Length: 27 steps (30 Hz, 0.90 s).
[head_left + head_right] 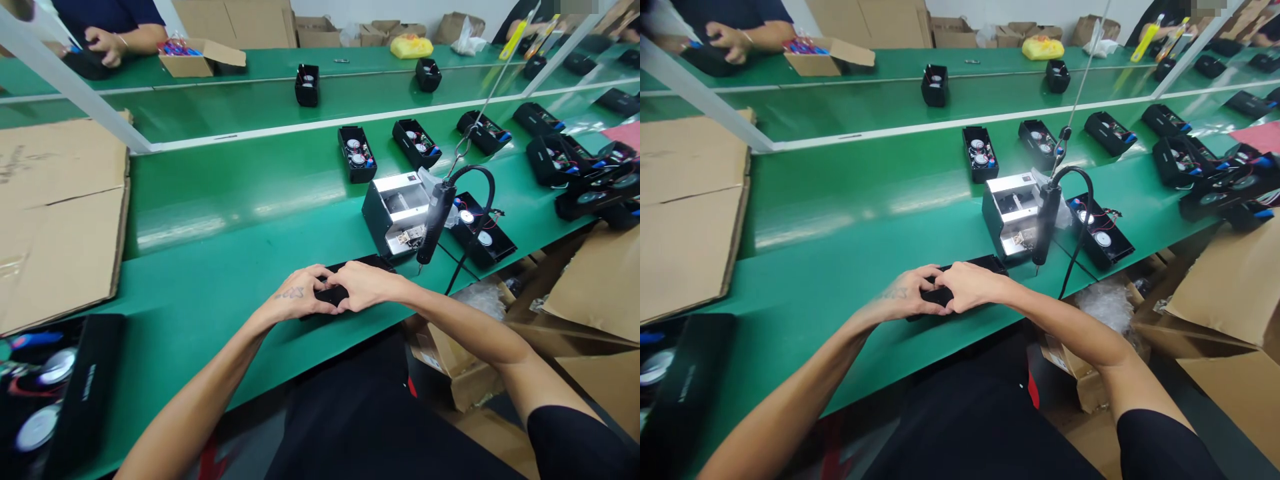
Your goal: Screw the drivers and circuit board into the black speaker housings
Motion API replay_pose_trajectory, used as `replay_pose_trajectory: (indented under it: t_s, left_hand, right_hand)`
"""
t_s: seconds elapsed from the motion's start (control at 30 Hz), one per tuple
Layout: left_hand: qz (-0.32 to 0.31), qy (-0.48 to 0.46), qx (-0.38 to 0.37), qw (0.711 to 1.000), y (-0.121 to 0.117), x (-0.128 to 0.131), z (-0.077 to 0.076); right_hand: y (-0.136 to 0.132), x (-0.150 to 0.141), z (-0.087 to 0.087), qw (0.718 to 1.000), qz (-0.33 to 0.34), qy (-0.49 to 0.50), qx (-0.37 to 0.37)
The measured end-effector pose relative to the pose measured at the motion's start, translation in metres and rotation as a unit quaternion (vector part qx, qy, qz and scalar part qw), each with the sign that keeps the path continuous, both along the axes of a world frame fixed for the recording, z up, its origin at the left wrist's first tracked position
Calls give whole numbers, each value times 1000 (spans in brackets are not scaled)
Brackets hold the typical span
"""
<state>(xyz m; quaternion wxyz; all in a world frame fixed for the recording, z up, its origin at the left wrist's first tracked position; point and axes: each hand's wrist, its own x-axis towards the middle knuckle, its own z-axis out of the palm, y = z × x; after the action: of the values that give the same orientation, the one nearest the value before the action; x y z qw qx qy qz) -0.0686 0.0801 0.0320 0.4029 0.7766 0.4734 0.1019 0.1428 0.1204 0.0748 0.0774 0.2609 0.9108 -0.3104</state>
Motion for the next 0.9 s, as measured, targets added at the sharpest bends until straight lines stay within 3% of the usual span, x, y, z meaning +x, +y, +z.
replay_pose_trajectory:
  t_s: [0.23,0.43,0.6,0.8,0.9]
  left_hand:
    - [-3,-1,9,1000,1,-2,1]
    - [-17,18,53,998,-3,-3,-8]
    - [-35,43,124,991,-24,1,-17]
    - [-46,54,214,974,-56,11,-21]
    - [-43,66,265,961,-71,14,-27]
  right_hand:
    - [-6,-6,-12,999,-13,12,37]
    - [-12,-6,-14,999,-18,6,46]
    - [-35,3,-20,995,-14,-7,98]
    - [-71,11,-41,989,4,1,150]
    - [-85,23,-39,983,21,54,172]
